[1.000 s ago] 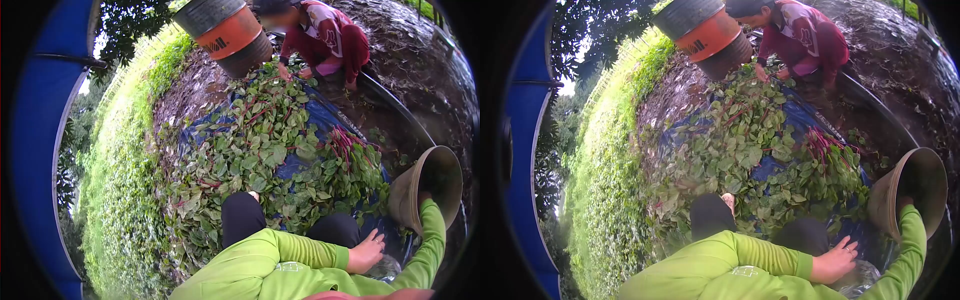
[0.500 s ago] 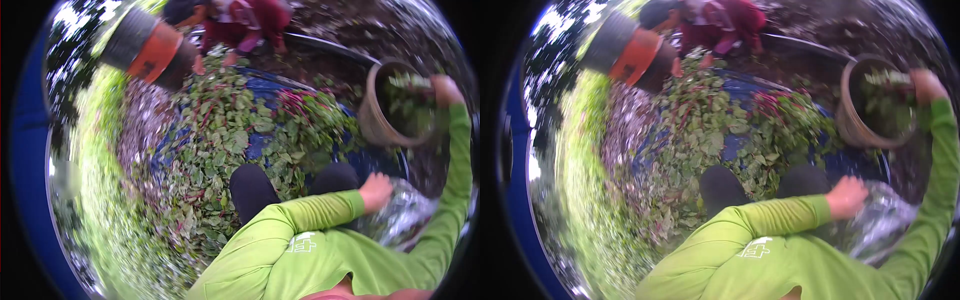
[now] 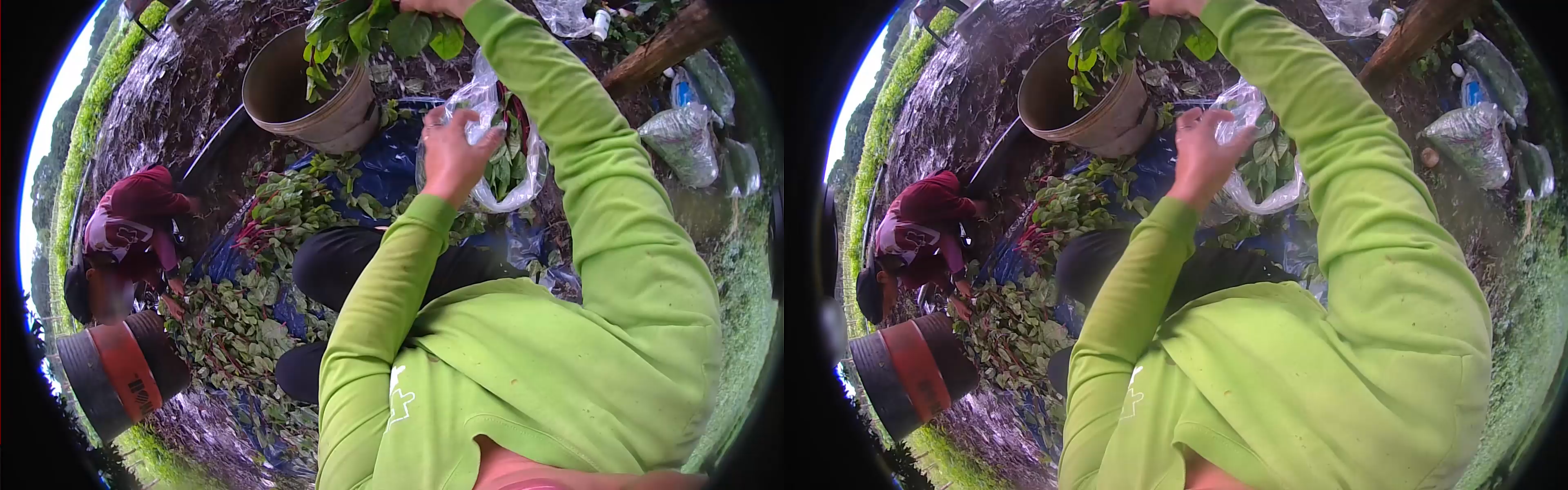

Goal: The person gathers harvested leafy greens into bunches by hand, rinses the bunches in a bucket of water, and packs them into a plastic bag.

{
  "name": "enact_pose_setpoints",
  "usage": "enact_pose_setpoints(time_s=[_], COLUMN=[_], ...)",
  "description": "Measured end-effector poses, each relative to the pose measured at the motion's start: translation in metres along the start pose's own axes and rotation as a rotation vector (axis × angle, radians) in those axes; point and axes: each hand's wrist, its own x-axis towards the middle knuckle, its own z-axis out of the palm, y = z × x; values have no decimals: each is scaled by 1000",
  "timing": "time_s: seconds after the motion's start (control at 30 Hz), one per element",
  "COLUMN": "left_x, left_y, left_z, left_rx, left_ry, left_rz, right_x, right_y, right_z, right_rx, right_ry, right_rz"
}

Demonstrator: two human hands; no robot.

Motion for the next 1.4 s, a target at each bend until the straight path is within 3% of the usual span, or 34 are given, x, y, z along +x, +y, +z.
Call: enact_pose_setpoints(time_s=[0.03, 0.1, 0.13, 0.17, 0.23, 0.3, 0.4, 0.6, 0.7, 0.73, 0.87, 0.9, 0.97, 1.03, 1.1, 1.2, 1.23, 1.37, 1.4], left_x=[3, 15, 17, 19, 26, 43, 21, 20, 0, -5, -19, -18, -17, -11, -6, -2, 1, -3, -9], left_y=[-4, -45, -43, -40, -64, -130, -65, -124, -158, -166, -192, -195, -204, -203, -187, -151, -142, -74, -78], left_z=[17, 47, 40, 32, 13, 19, -25, -1, -9, -13, -23, -21, -16, -10, -12, -18, -18, -32, -16], left_rx=[162, 435, 546, 659, 386, 140, -542, -688, -850, -893, -1011, -1015, -982, -902, -654, -262, -179, 82, 115], left_ry=[-53, -200, -294, -395, -352, -252, -274, -161, -100, -86, -66, -61, -63, -67, -82, 82, 183, -95, -30], left_rz=[99, 92, 33, -16, -230, -183, -553, -438, -493, -518, -583, -585, -565, -482, -212, 201, 272, 205, 324], right_x=[-22, -47, -35, -42, -58, -74, -106, -129, -124, -106, -57, -46, 3, 18, 28, 38, 39, 25, 23], right_y=[-1, 22, 56, 67, 87, 109, 119, 203, 216, 207, 197, 188, 218, 169, 131, 112, 110, 122, 125], right_z=[-7, -2, 10, 6, -1, 5, 21, 74, 83, 95, 88, 94, 126, 117, 109, 105, 103, 79, 78], right_rx=[77, 270, 350, 394, 486, 706, 938, 1145, 1258, 1002, -95, -112, -220, -844, -999, -1099, -1113, -1007, -1007], right_ry=[-19, 168, 171, 143, 90, 3, -90, -579, -921, -989, -1108, -1189, -1587, -1446, -1379, -1463, -1439, -1168, -1175], right_rz=[27, 47, -95, -101, -112, -67, -46, 30, 91, -109, -190, -75, 40, 81, 174, 38, 15, -126, -116])
